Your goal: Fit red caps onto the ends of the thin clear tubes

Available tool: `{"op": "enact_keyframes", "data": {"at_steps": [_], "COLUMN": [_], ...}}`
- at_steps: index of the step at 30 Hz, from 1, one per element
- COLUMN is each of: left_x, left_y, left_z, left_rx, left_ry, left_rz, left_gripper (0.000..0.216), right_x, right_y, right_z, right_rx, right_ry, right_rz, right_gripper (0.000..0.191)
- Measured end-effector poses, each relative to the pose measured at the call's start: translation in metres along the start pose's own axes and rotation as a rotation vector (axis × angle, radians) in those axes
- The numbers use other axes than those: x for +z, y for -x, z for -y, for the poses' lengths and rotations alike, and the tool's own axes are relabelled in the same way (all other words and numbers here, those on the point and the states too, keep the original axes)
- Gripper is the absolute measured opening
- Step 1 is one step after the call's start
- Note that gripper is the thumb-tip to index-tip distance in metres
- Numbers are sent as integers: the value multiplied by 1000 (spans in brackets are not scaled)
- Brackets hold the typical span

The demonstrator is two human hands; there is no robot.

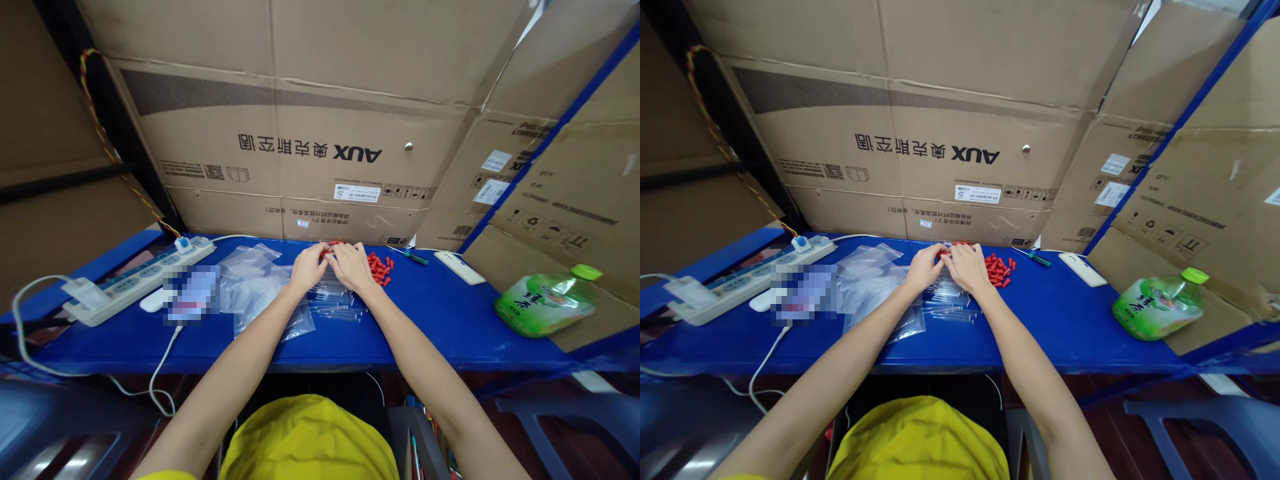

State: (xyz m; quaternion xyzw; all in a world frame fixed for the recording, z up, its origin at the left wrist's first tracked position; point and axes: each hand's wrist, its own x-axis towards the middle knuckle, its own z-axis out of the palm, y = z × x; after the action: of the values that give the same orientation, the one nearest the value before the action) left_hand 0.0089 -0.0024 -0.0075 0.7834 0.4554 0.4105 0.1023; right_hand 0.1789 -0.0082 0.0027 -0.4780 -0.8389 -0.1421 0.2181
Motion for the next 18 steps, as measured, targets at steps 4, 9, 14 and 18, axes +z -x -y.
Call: {"op": "enact_keyframes", "data": {"at_steps": [4,9,14,18], "left_x": [-2,0,-4,-4], "left_y": [3,4,3,2], "left_z": [-2,-12,-23,-31], "left_rx": [11,-39,-6,2], "left_ry": [-177,-260,-249,-307], "left_rz": [120,231,245,265], "left_gripper": [24,26,29,37], "right_x": [-1,-2,-2,0], "right_y": [-1,-1,2,3], "right_z": [2,4,-1,-9], "right_rx": [-8,32,50,53], "right_ry": [98,150,170,175], "right_rz": [36,65,24,16], "right_gripper": [54,63,60,58]}}
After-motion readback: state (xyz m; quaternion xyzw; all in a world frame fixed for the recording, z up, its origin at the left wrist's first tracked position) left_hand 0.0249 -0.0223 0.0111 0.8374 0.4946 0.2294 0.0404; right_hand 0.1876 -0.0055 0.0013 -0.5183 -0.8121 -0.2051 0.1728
